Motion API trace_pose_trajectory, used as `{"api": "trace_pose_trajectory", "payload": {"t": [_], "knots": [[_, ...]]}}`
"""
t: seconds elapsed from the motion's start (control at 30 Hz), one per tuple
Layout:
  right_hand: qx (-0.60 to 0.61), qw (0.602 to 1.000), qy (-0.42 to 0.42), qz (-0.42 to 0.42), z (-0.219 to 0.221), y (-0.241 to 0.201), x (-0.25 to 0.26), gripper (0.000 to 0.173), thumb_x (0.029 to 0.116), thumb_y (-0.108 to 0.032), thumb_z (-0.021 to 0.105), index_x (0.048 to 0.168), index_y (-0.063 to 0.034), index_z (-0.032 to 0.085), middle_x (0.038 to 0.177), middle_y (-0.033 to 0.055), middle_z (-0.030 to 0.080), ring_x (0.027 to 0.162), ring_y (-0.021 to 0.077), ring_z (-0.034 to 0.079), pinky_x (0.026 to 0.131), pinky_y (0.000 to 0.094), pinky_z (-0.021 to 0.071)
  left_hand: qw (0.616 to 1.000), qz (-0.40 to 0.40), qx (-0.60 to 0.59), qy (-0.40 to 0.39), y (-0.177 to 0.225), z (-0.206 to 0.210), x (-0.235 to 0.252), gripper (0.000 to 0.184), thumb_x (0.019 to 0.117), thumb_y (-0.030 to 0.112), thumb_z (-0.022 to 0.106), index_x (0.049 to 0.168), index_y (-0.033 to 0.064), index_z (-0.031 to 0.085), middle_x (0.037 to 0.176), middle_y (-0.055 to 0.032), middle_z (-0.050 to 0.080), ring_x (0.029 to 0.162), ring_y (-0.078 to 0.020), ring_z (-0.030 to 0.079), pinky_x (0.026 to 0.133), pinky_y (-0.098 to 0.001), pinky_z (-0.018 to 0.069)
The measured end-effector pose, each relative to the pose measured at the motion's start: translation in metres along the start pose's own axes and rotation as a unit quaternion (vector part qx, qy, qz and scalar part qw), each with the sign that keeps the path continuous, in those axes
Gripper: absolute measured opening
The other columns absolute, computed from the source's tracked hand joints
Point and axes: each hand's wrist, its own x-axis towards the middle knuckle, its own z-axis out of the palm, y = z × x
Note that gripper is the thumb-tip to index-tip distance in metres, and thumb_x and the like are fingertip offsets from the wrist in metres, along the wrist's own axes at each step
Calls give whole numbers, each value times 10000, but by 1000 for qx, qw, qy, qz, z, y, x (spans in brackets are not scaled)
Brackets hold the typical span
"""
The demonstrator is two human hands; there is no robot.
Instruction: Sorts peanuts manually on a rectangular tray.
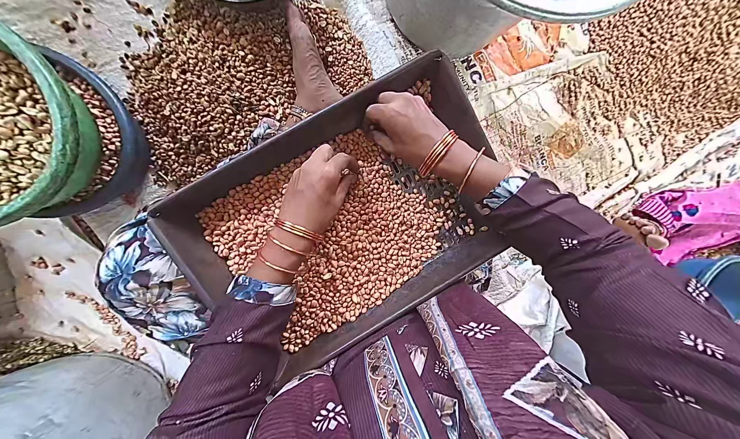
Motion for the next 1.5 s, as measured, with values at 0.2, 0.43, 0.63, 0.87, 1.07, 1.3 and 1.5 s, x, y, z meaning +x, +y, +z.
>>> {"api": "trace_pose_trajectory", "payload": {"t": [0.2,0.43,0.63,0.87,1.07,1.3,1.5], "knots": [[-35,999,-39,3,-1,-12,1,166,996,-66,598,1061,58,687,1037,233,661,969,391,684,854,506,543,996,-3,86,-24,12,4,-11,172,1015,112,611,1128,16,698,1000,-209,615,816,-386,659,684,-518,552],[53,995,-34,76,-27,12,-3,165,970,-163,647,1015,-30,734,955,152,726,912,311,701,839,532,532,998,-26,58,-4,15,8,-12,206,1025,174,601,1078,-3,693,969,-191,624,802,-352,661,700,-493,558],[11,997,-45,65,-33,17,-12,150,969,-132,666,1036,-34,758,1019,180,719,992,349,689,898,545,516,864,-182,-468,24,10,-5,17,226,1020,121,342,959,144,558,747,80,576,516,18,461,471,-133,382],[-94,982,-124,107,-25,-2,-7,178,983,-112,654,1061,39,706,1093,230,681,1071,403,667,910,550,514,997,-70,-11,2,16,5,51,246,1036,178,558,1104,2,715,967,-178,679,896,-335,684,805,-509,547],[-84,976,-161,124,-27,2,-6,175,985,-137,662,1054,18,707,1020,211,708,1016,398,688,884,563,523,983,-70,158,-52,27,18,62,232,1044,125,533,1154,-29,668,1097,-247,661,987,-446,686,763,-563,556],[9,980,-146,136,-48,4,-13,166,976,-181,679,1039,-29,703,945,144,701,906,318,684,807,539,526,998,-59,11,-10,21,16,58,221,1008,164,590,1101,-8,692,1005,-195,664,912,-356,681,800,-511,555],[78,995,7,-61,-74,-28,-39,153,974,-195,662,1068,-94,728,1021,53,720,929,141,703,854,346,576,760,-308,-572,-14,51,7,56,362,1107,264,263,920,166,557,735,43,609,624,-58,599,578,-220,509]]}}
